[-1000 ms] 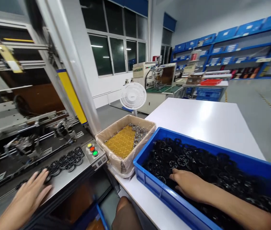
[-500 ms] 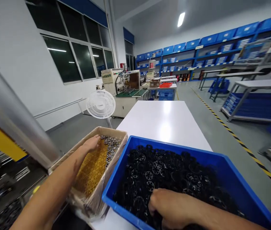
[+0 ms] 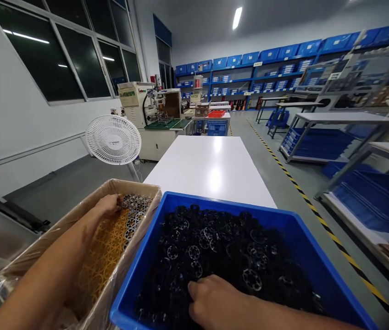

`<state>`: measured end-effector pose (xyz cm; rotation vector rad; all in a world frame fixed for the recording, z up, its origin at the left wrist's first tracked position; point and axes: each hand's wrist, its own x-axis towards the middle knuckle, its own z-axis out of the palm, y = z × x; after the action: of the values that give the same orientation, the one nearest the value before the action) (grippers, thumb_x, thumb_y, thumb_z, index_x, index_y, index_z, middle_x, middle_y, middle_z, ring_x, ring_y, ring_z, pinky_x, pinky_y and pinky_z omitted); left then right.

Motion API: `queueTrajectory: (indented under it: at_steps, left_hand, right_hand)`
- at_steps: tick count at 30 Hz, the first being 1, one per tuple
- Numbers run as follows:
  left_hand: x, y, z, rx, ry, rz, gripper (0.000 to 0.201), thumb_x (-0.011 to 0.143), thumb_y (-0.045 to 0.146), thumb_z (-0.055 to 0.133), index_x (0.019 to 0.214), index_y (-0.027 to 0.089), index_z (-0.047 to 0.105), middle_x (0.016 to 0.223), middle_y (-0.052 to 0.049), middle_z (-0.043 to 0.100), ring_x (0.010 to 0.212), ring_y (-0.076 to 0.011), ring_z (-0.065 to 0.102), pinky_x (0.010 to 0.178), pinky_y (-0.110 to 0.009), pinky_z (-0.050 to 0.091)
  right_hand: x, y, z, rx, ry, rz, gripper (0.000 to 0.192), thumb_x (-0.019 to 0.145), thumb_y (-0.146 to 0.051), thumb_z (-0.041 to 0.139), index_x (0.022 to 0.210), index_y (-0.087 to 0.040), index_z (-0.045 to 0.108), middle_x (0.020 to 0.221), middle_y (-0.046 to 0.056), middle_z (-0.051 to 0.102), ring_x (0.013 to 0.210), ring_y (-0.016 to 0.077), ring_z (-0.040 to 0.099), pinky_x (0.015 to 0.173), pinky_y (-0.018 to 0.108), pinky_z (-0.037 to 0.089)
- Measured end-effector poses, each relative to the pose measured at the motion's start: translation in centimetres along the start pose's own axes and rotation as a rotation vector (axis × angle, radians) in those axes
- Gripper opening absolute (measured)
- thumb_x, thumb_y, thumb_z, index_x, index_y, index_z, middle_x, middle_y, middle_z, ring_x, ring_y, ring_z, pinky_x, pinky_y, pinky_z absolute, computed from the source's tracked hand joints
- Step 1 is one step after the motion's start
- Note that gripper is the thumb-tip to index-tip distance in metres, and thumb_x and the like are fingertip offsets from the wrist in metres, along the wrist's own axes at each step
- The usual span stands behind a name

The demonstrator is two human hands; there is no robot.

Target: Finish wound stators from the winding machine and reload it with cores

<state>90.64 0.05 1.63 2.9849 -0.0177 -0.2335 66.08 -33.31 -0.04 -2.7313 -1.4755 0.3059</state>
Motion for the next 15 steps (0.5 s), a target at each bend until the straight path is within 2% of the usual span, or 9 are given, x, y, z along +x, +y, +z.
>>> queueTrajectory:
  at_steps: [2,4,6,8,10,12,15]
  left_hand:
    - [-2.3,0.4,-1.6,-0.076,0.004,-0.020,0.029,0.089,0.032,0.064,0.113,0.017,0.063,0.117,-0.008,0.065,0.102,-0.0229,0.065,0.086,-0.045,0.054]
    - [-5.7,0.9,-3.9,-0.180,0.044,-0.015,0.024,0.088,0.031,0.065,0.107,0.016,0.065,0.114,-0.007,0.066,0.102,-0.0233,0.064,0.088,-0.046,0.053]
    - [-10.6,1.2,-6.0,-0.319,0.117,0.005,0.021,0.085,0.029,0.068,0.101,0.015,0.067,0.112,-0.007,0.067,0.105,-0.0242,0.063,0.091,-0.046,0.051]
    - [-17.0,1.5,-6.9,-0.504,0.199,0.019,0.027,0.081,0.031,0.072,0.103,0.016,0.068,0.107,-0.007,0.069,0.101,-0.0237,0.063,0.091,-0.043,0.050]
    - [-24.4,1.8,-5.9,-0.732,0.237,0.014,0.046,0.075,0.039,0.075,0.115,0.018,0.065,0.089,-0.004,0.072,0.085,-0.0214,0.066,0.081,-0.037,0.053]
    - [-31.7,2.5,-2.9,-0.970,0.246,-0.002,0.059,0.068,0.040,0.080,0.120,0.018,0.064,0.077,-0.002,0.072,0.072,-0.0192,0.067,0.070,-0.033,0.054]
    - [-39.8,4.3,3.2,-1.305,0.282,-0.012,0.056,0.061,0.037,0.084,0.111,0.019,0.068,0.099,-0.009,0.076,0.078,-0.0202,0.070,0.072,-0.032,0.056]
  right_hand:
    - [-0.1,-0.2,-0.5,0.006,0.011,0.008,0.011,0.078,-0.018,0.063,0.076,-0.016,0.073,0.079,0.007,0.070,0.059,0.0168,0.063,0.049,0.027,0.043]
    - [-0.1,-0.3,-0.8,0.030,0.036,0.031,0.014,0.077,-0.015,0.059,0.084,-0.014,0.072,0.084,0.009,0.071,0.065,0.0177,0.065,0.057,0.027,0.047]
    - [-0.1,-0.3,-0.8,0.063,0.127,0.057,0.016,0.078,-0.014,0.056,0.087,-0.014,0.070,0.085,0.008,0.070,0.068,0.0177,0.066,0.062,0.027,0.050]
    - [-0.1,-0.3,-0.5,0.082,0.236,0.067,0.016,0.079,-0.014,0.053,0.084,-0.016,0.068,0.083,0.007,0.069,0.068,0.0173,0.066,0.064,0.027,0.052]
    - [-0.1,-0.5,-0.1,0.076,0.317,0.066,0.019,0.083,-0.012,0.049,0.086,-0.015,0.068,0.082,0.008,0.068,0.071,0.0184,0.066,0.068,0.029,0.053]
    - [-0.1,-1.0,0.1,0.076,0.417,0.037,0.025,0.088,-0.011,0.043,0.095,-0.013,0.067,0.086,0.011,0.067,0.077,0.0200,0.066,0.072,0.032,0.054]
    - [-0.1,-2.9,-0.5,0.157,0.712,-0.118,0.021,0.092,-0.012,0.044,0.103,-0.013,0.062,0.086,0.010,0.066,0.078,0.0189,0.065,0.071,0.031,0.055]
